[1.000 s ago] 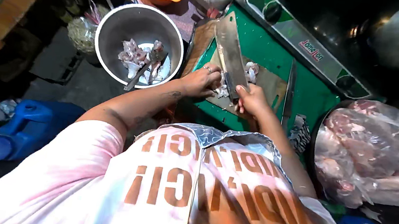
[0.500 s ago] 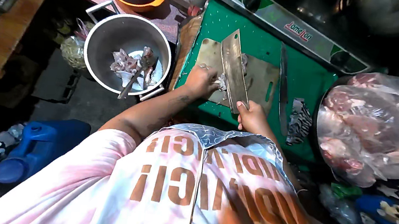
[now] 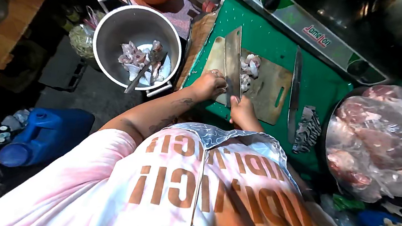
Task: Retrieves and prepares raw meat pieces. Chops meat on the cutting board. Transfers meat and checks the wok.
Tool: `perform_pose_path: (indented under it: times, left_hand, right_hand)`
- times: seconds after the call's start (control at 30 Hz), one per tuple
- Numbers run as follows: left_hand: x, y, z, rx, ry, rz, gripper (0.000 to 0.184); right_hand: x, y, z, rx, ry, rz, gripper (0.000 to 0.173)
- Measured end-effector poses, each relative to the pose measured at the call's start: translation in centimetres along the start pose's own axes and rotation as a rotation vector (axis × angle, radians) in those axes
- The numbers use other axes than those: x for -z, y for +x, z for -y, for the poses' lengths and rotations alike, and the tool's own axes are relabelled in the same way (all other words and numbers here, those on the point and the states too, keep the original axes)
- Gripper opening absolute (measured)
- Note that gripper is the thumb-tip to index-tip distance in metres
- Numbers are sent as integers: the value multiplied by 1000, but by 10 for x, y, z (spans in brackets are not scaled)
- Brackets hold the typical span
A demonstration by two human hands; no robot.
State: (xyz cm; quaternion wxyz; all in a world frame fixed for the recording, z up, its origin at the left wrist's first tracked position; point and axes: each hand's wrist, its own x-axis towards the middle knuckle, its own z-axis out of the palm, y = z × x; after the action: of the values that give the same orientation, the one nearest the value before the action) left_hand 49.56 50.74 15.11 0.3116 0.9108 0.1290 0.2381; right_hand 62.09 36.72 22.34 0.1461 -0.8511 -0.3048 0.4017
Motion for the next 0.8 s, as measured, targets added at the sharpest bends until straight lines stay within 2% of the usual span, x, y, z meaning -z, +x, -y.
perform_pose_path:
  times: [0.1, 0.2, 0.33, 0.43, 0.57, 0.63, 0.67, 0.73, 0.8]
  left_hand:
    - [-1, -1, -1, -11, 1, -32, 11]
    - [-2, 1, -3, -3, 37, -43, 10]
    - [-4, -1, -3, 119, 56, -66, 14]
    - [-5, -2, -8, 232, 65, -154, 15]
    - [-2, -1, -10, 371, 74, -216, 18]
    - [-2, -1, -7, 367, 94, -179, 19]
    - [1, 0, -6, 355, 99, -135, 25]
    - [11, 7, -9, 312, 143, -78, 35]
    - [17, 15, -13, 183, 188, -31, 27]
  right_hand:
    - [8, 21, 47, 24, -83, -16, 44]
    - [11, 34, 67, 48, -112, -37, 42]
    - [7, 15, 43, 21, -128, -21, 44]
    - [5, 5, 20, -21, -101, -24, 43]
    - [11, 28, 35, 0, -21, 0, 44]
    - [20, 47, 35, 45, 84, 27, 42]
    - [27, 48, 36, 55, 133, 20, 40]
    - [46, 27, 37, 37, 163, 6, 39]
    - [60, -3, 21, 10, 170, -26, 43]
